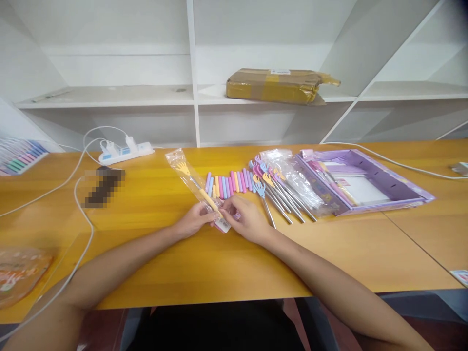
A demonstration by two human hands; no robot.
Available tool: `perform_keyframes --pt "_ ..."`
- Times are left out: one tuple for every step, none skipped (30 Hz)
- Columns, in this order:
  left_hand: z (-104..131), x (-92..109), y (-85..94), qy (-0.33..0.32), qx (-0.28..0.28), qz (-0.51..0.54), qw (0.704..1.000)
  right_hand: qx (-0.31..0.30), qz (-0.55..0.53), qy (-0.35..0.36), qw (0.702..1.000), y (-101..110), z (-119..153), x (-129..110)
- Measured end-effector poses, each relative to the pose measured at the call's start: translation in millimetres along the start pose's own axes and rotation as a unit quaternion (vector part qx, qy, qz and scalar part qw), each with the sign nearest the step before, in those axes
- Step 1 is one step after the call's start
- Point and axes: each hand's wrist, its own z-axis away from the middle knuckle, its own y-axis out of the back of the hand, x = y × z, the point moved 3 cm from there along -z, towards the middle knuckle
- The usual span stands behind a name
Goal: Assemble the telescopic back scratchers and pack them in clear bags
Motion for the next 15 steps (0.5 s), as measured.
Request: perform_keyframes --pt "0.0 -0.7 0.4 0.001 0.0 -0.002 1.0 0.001 -0.007 -0.002 1.0 -0.2 0.0 0.4" --pt "0.0 -1.2 0.7 0.002 0.001 -0.007 1.0 0.003 -0.013 -0.004 1.0 -0.4 -0.2 0.8" --pt "-0.1 -1.4 0.8 0.002 0.001 -0.013 1.0 0.005 -0.018 -0.004 1.0 -0.5 -0.3 1.3" --pt "-0.2 -1.3 0.7 0.003 0.002 -0.019 1.0 0.006 -0.019 -0.001 1.0 -0.5 -0.6 1.6" --pt "-0.3 -0.8 0.3 0.004 0.002 -0.026 1.0 0.008 -0.017 0.006 1.0 -0.4 -0.9 1.8" --pt "-0.4 0.0 -0.3 0.006 0.003 -0.033 0.999 0.01 -0.013 0.014 1.0 -0.3 -1.2 1.8" --pt "-0.5 1.0 -1.1 0.009 0.002 -0.039 0.999 0.013 -0.01 0.021 1.0 -0.1 -1.6 1.7" --pt "-0.6 2.1 -2.0 0.012 0.001 -0.044 0.999 0.014 -0.008 0.024 1.0 0.2 -1.9 1.7" --pt "-0.7 3.3 -2.8 0.014 0.0 -0.049 0.999 0.015 -0.009 0.023 1.0 0.4 -2.3 1.7" --pt "-0.7 4.3 -3.5 0.016 -0.002 -0.052 0.999 0.016 -0.013 0.019 1.0 0.8 -2.7 1.8" --pt "-0.7 4.9 -4.0 0.017 -0.003 -0.054 0.998 0.016 -0.018 0.012 1.0 1.1 -3.2 1.8" --pt "-0.8 5.1 -4.0 0.018 -0.004 -0.055 0.998 0.018 -0.022 0.005 1.0 1.5 -3.7 1.8" --pt "-0.8 4.7 -3.6 0.019 -0.006 -0.057 0.998 0.022 -0.026 -0.001 0.999 2.0 -4.1 1.7" --pt "-0.9 3.8 -2.8 0.019 -0.006 -0.059 0.998 0.026 -0.03 -0.007 0.999 2.3 -4.6 1.9" --pt "-1.0 2.5 -1.6 0.02 -0.006 -0.064 0.998 0.028 -0.035 -0.016 0.999 2.3 -5.0 2.3"
